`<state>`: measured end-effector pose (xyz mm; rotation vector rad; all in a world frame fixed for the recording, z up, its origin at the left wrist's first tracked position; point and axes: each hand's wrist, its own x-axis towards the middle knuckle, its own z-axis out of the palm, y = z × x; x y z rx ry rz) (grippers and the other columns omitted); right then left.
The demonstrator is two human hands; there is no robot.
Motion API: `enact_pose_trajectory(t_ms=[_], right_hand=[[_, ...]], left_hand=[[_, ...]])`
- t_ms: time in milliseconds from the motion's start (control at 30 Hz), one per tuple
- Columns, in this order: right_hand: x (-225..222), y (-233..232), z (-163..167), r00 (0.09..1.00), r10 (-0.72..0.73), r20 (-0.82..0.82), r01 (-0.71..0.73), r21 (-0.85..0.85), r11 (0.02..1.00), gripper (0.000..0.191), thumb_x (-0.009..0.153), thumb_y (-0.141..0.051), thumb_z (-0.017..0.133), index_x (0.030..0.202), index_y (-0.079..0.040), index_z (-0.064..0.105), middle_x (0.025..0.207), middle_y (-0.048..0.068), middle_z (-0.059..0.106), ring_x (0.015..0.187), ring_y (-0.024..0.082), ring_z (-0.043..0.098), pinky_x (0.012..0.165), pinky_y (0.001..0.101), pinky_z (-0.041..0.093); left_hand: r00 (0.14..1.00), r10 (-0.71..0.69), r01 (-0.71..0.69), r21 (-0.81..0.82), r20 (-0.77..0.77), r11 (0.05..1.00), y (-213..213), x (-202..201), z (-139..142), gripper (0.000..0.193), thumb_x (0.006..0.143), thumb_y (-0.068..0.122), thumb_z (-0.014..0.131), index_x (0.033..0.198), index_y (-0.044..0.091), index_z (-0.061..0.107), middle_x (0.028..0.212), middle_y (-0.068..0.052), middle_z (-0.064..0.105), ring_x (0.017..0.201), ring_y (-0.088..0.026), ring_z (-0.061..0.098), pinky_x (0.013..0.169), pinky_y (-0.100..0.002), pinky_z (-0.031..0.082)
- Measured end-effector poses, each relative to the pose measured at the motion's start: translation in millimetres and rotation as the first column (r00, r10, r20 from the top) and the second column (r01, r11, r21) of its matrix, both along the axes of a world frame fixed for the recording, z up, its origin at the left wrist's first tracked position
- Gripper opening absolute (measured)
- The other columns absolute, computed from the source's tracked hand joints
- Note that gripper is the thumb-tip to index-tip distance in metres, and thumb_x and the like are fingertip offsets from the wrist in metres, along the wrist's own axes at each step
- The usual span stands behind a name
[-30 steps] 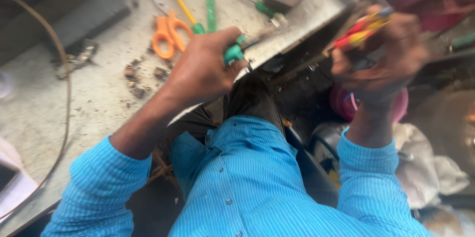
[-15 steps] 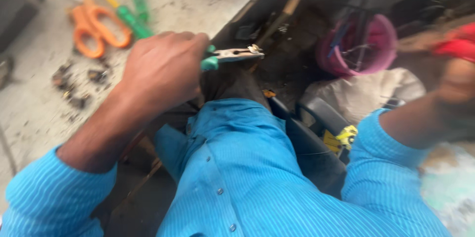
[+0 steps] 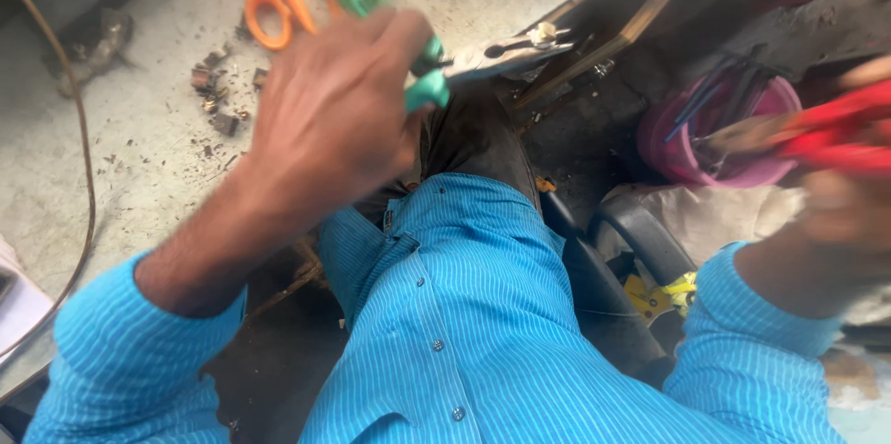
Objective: The person uses pliers to strip and bend wires on small electrical components at a cluttered workbench. They repeatedly pick up components, manipulate the wires with pliers, and place them back on the table.
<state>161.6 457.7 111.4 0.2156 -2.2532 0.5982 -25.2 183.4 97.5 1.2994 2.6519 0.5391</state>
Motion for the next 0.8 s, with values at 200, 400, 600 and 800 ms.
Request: enact_pose_trajectory(t_ms=[200,400,600,800], right_hand=[[-21,-26,-31,0.991,0.102,-0.090,-0.110,-0.090,0.990,0.061,0.094,-0.015,0.076,0.133,-0.012,0.029,0.134,0.020,0.053,0.116,0.028,0.070,0.088,0.0332,0.065],[-33,-70,-72,0.944,0.301,-0.134,-0.325,-0.232,0.917,0.065,0.095,-0.012,0.074,0.134,-0.014,0.023,0.137,0.021,0.050,0.118,0.028,0.070,0.088,0.0318,0.066],[-33,-109,-87,0.849,0.524,-0.070,-0.490,-0.475,0.731,0.066,0.089,-0.008,0.077,0.126,-0.015,0.022,0.138,0.029,0.042,0.118,0.032,0.064,0.091,0.0372,0.062],[-29,-93,-84,0.519,0.843,0.140,-0.291,-0.899,0.328,0.074,0.094,-0.033,0.075,0.144,-0.007,0.026,0.138,0.020,0.046,0.118,0.028,0.062,0.098,0.0415,0.056]], left_hand=[[0.775,-0.129,-0.249,0.486,0.619,0.838,-19,52,-15,0.029,0.091,0.022,0.080,0.106,0.006,0.061,0.087,0.000,0.059,0.077,-0.011,0.059,0.068,-0.029,0.052],[0.437,-0.243,-0.635,0.488,0.866,0.599,-5,81,-54,0.032,0.091,0.014,0.082,0.105,0.007,0.055,0.083,0.004,0.046,0.075,-0.005,0.046,0.064,-0.022,0.041],[0.538,-0.392,-0.704,0.653,0.747,0.278,-1,81,-69,0.023,0.098,0.004,0.072,0.101,0.008,0.049,0.092,0.004,0.056,0.085,-0.004,0.055,0.075,-0.023,0.049],[0.759,-0.149,-0.478,0.698,0.634,0.533,-14,71,-65,0.023,0.098,0.003,0.074,0.096,0.007,0.052,0.078,-0.002,0.053,0.071,-0.009,0.052,0.061,-0.028,0.047]])
